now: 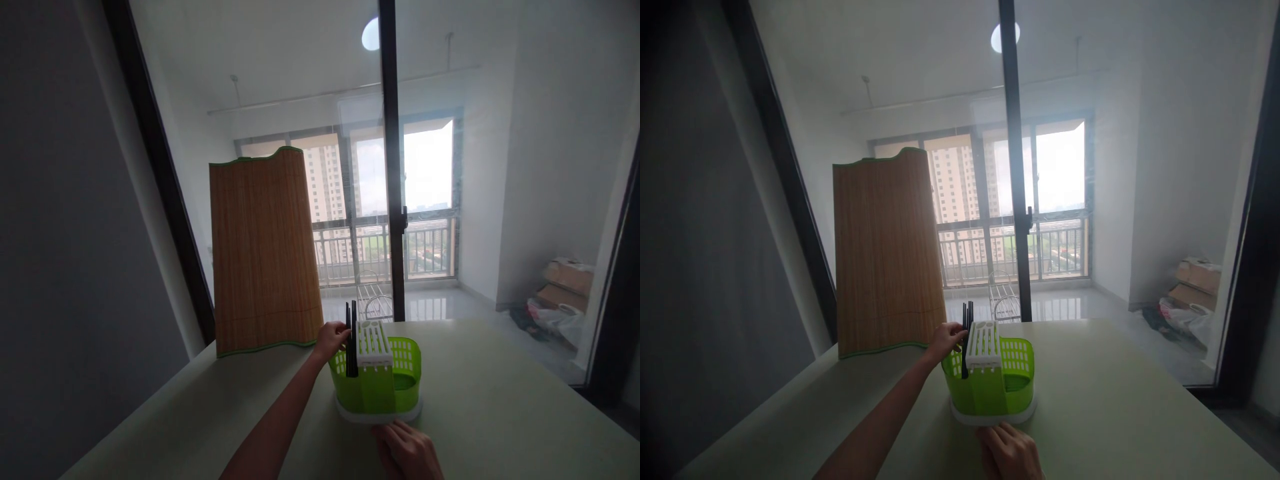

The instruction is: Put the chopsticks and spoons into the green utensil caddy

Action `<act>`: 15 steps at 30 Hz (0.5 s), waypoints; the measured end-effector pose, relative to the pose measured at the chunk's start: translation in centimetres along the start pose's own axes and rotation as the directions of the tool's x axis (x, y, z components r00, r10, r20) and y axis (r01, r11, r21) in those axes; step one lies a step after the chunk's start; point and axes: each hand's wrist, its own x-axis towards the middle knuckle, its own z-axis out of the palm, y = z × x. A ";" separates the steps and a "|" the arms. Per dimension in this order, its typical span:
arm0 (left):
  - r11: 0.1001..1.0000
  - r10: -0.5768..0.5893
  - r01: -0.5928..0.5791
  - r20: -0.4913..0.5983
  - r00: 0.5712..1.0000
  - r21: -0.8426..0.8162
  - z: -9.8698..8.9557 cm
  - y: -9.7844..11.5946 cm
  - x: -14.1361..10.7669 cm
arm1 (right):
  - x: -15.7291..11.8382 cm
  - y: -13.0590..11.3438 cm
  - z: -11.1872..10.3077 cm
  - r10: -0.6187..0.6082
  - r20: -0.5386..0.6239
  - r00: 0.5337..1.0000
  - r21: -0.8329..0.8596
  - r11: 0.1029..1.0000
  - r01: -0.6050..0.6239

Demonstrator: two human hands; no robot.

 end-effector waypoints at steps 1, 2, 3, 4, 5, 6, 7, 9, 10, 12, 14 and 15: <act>1.000 0.006 -0.006 0.003 1.000 0.005 -0.1 0.1 -0.2 | 0.0 0.0 -0.1 0.011 0.018 1.000 0.012 1.000 -0.011; 1.000 0.013 -0.013 -0.003 1.000 0.014 -0.2 0.3 -0.3 | 0.0 0.0 -0.2 0.027 0.043 0.999 0.028 0.999 -0.028; 0.999 0.022 -0.022 -0.021 1.000 0.028 -0.4 0.6 -0.6 | -0.1 0.0 -0.3 0.049 0.066 0.997 0.052 0.997 -0.053; 0.998 0.035 -0.033 -0.053 0.998 0.045 -0.6 0.9 -0.9 | -0.2 0.1 -0.3 0.083 0.078 0.994 0.083 0.993 -0.090; 0.997 0.052 -0.046 -0.095 0.994 0.065 -0.8 1.2 -1.4 | -0.3 0.2 -0.4 0.127 0.078 0.989 0.119 0.984 -0.136; 0.995 0.069 -0.058 -0.141 0.988 0.086 -1.1 1.5 -2.0 | -0.4 0.4 -0.4 0.183 0.067 0.981 0.156 0.969 -0.192; 0.991 0.093 -0.073 -0.190 0.977 0.111 -1.2 1.8 -2.9 | -0.5 0.6 -0.3 0.249 0.051 0.967 0.193 0.948 -0.255; 0.980 0.146 -0.100 -0.283 0.948 0.170 -1.2 2.2 -5.5 | -0.7 1.0 -0.3 0.397 0.028 0.918 0.258 0.884 -0.390; 0.976 0.161 -0.104 -0.311 0.937 0.191 -1.0 2.3 -7.1 | -0.7 1.3 -0.4 0.466 0.024 0.885 0.285 0.845 -0.453; 0.976 0.145 -0.085 -0.306 0.941 0.201 0.3 1.8 -11.0 | -0.6 1.6 -0.5 0.572 0.027 0.820 0.342 0.765 -0.545; 0.984 0.055 -0.022 -0.189 0.981 0.175 2.4 0.7 -15.0 | -0.4 1.8 -0.7 0.635 0.033 0.772 0.398 0.700 -0.593; 0.984 0.004 0.013 -0.098 0.995 0.176 3.7 0.0 -16.8 | -0.3 1.8 -0.8 0.654 0.036 0.755 0.420 0.676 -0.606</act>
